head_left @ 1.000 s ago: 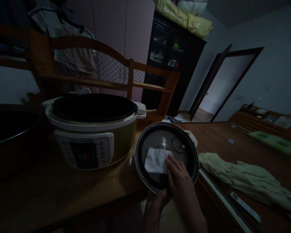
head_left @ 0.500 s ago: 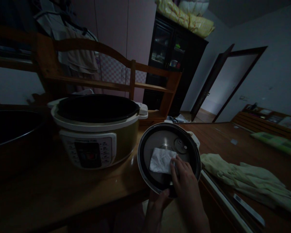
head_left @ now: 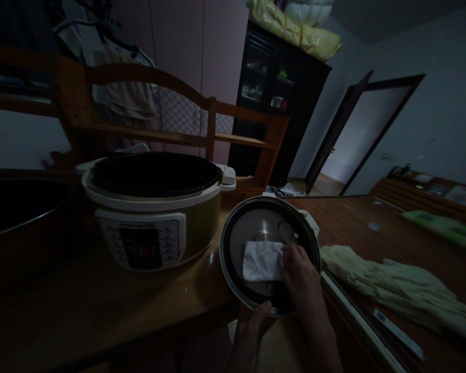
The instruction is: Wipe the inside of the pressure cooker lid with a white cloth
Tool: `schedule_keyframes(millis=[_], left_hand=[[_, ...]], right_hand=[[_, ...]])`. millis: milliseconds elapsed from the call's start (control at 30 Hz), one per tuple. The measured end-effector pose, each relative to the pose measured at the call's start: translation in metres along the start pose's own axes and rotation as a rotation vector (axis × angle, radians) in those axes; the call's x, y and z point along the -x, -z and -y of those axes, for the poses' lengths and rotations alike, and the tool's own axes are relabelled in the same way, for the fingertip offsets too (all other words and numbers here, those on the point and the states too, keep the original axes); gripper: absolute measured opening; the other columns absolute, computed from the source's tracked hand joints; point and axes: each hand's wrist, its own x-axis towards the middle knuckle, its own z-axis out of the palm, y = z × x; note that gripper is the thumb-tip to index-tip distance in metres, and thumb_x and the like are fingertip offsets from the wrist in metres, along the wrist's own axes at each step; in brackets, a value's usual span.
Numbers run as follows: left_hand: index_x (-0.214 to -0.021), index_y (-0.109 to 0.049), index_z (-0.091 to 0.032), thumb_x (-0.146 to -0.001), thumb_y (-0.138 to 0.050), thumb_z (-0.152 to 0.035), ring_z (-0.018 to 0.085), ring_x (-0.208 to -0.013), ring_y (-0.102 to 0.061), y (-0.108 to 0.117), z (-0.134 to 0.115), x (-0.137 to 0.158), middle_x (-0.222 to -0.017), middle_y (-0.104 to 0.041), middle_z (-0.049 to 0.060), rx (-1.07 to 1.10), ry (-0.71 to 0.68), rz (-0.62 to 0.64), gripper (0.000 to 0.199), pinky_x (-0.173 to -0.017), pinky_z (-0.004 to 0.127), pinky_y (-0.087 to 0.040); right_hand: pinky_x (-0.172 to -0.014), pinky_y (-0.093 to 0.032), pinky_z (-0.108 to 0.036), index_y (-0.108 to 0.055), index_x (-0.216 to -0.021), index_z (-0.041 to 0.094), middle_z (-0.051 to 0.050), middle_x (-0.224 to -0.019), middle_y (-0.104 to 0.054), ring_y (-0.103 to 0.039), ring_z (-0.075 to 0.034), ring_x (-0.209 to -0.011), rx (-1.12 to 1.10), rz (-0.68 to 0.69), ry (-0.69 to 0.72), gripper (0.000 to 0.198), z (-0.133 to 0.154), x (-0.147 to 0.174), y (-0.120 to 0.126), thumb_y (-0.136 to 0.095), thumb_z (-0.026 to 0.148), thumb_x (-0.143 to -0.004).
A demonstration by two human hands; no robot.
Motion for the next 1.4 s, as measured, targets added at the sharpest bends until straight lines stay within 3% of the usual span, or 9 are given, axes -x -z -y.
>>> schedule_keyframes(millis=[133, 267, 433, 600, 833, 1100, 1267, 1400], left_hand=[[-0.124, -0.068, -0.023, -0.062, -0.085, -0.036, 0.036, -0.134, -0.052, 0.005, 0.009, -0.006, -0.134, -0.065, 0.010, -0.031, 0.031, -0.028, 0.066, -0.116, 0.048, -0.037], [-0.132, -0.062, -0.021, -0.061, -0.086, -0.038, 0.036, -0.133, -0.053, 0.011, 0.020, -0.014, -0.136, -0.063, 0.011, -0.021, 0.023, -0.053, 0.076, -0.115, 0.048, -0.037], [-0.126, -0.066, -0.021, -0.061, -0.087, -0.040, 0.036, -0.135, -0.050, 0.013, 0.022, -0.016, -0.139, -0.061, 0.012, -0.028, 0.001, -0.031, 0.070, -0.116, 0.047, -0.037], [-0.121, -0.069, -0.020, -0.059, -0.088, -0.038, 0.035, -0.134, -0.052, 0.009, 0.017, -0.012, -0.132, -0.066, 0.011, -0.013, 0.047, -0.053, 0.068, -0.118, 0.045, -0.035], [-0.133, -0.062, -0.021, -0.061, -0.086, -0.034, 0.034, -0.122, -0.062, 0.000, 0.012, -0.005, -0.124, -0.071, 0.010, 0.026, 0.036, -0.071, 0.077, -0.108, 0.046, -0.047], [-0.133, -0.061, -0.020, -0.065, -0.083, -0.033, 0.033, -0.118, -0.065, -0.003, 0.006, -0.002, -0.121, -0.072, 0.012, 0.017, 0.031, -0.032, 0.073, -0.106, 0.044, -0.049], [-0.134, -0.060, -0.020, -0.063, -0.085, -0.032, 0.034, -0.123, -0.061, -0.002, 0.010, -0.004, -0.126, -0.069, 0.011, 0.020, 0.020, -0.071, 0.076, -0.109, 0.046, -0.046], [-0.132, -0.061, -0.018, -0.065, -0.084, -0.033, 0.034, -0.117, -0.065, -0.001, 0.011, -0.005, -0.119, -0.073, 0.012, 0.029, 0.041, -0.051, 0.073, -0.107, 0.047, -0.048]], right_hand=[[-0.074, -0.052, -0.034, -0.058, -0.105, 0.021, -0.008, -0.100, -0.066, -0.067, -0.022, -0.084, 0.054, 0.038, -0.053, 0.017, -0.013, -0.025, 0.007, -0.052, 0.020, -0.089], [-0.071, -0.050, -0.031, -0.060, -0.093, 0.022, -0.004, -0.096, -0.065, -0.066, -0.019, -0.078, 0.028, 0.160, -0.006, 0.009, -0.019, -0.040, 0.011, -0.056, 0.022, -0.086], [-0.066, -0.047, -0.027, -0.058, -0.091, 0.023, -0.002, -0.088, -0.063, -0.064, -0.018, -0.075, -0.018, 0.263, -0.014, 0.007, -0.017, -0.040, 0.017, -0.059, 0.023, -0.084], [-0.065, -0.045, -0.027, -0.055, -0.089, 0.023, -0.001, -0.085, -0.061, -0.061, -0.018, -0.074, -0.021, 0.261, 0.012, 0.008, -0.020, -0.040, 0.014, -0.059, 0.021, -0.083], [-0.065, -0.042, -0.028, -0.054, -0.081, 0.023, -0.001, -0.083, -0.058, -0.058, -0.017, -0.070, 0.054, 0.187, 0.052, 0.007, -0.032, -0.038, 0.006, -0.060, 0.023, -0.085], [-0.067, -0.044, -0.028, -0.058, -0.088, 0.023, -0.003, -0.088, -0.060, -0.060, -0.018, -0.074, 0.016, 0.211, 0.041, 0.005, -0.033, -0.037, 0.003, -0.058, 0.021, -0.084], [-0.066, -0.043, -0.028, -0.051, -0.092, 0.023, -0.002, -0.088, -0.059, -0.060, -0.018, -0.074, -0.022, 0.186, 0.016, 0.014, -0.030, -0.035, 0.001, -0.058, 0.017, -0.081], [-0.064, -0.042, -0.028, -0.048, -0.093, 0.024, -0.001, -0.085, -0.059, -0.060, -0.019, -0.073, 0.008, 0.155, 0.010, 0.017, -0.032, -0.034, -0.001, -0.059, 0.019, -0.080]])
